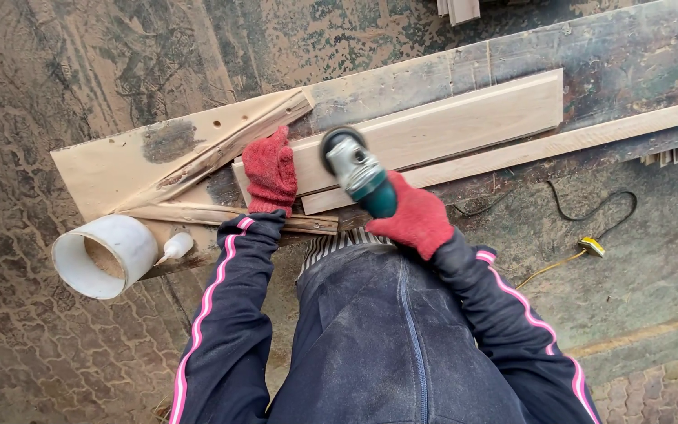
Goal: Sanding wooden planks using an angle grinder with a sanding disc followed by manual hand sanding.
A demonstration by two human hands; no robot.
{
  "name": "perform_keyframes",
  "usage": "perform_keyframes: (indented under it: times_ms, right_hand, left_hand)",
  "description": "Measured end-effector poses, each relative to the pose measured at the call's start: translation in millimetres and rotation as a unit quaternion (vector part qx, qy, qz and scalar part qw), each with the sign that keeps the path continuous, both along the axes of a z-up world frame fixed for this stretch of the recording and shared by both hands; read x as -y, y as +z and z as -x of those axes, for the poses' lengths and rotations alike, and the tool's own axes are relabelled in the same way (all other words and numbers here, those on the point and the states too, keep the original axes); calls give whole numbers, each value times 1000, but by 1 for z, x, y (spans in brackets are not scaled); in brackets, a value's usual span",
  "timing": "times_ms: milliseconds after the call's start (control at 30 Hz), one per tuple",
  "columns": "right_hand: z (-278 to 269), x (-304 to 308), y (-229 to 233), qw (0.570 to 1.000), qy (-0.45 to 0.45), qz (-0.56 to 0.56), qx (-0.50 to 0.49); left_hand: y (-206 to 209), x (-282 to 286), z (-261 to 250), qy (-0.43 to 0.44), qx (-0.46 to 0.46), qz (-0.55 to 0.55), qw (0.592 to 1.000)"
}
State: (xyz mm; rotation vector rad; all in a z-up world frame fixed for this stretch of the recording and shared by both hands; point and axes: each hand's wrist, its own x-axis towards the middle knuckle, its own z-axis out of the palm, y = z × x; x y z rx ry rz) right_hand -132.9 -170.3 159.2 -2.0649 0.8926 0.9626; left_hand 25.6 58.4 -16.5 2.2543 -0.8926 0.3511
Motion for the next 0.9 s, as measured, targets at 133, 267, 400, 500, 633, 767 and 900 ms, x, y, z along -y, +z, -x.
perform_keyframes:
  times_ms: [133, 267, 400, 500, 633, 767, 900]
  right_hand:
    - [-4, 1, 7, 999, 36, -7, -1]
    - [20, 40, -1, 998, -58, 7, 18]
    - [49, 100, 4, 971, -212, 22, 106]
    - [78, 144, -8, 944, -283, 28, 169]
    - [101, 185, -18, 914, -340, 63, 211]
    - [127, 188, -20, 869, -402, -16, 289]
    - [117, 155, -16, 901, -377, 10, 214]
  left_hand:
    - [24, 8, 1, -3, -27, -59, 998]
    - [57, 18, -5, -19, 11, -184, 983]
    - [51, 18, -7, -28, 38, -191, 980]
    - [45, 19, -7, -30, 57, -190, 980]
    - [43, 16, -8, -26, 61, -194, 979]
    - [43, 12, -5, -18, 51, -200, 978]
    - [43, 8, -6, -16, 44, -208, 977]
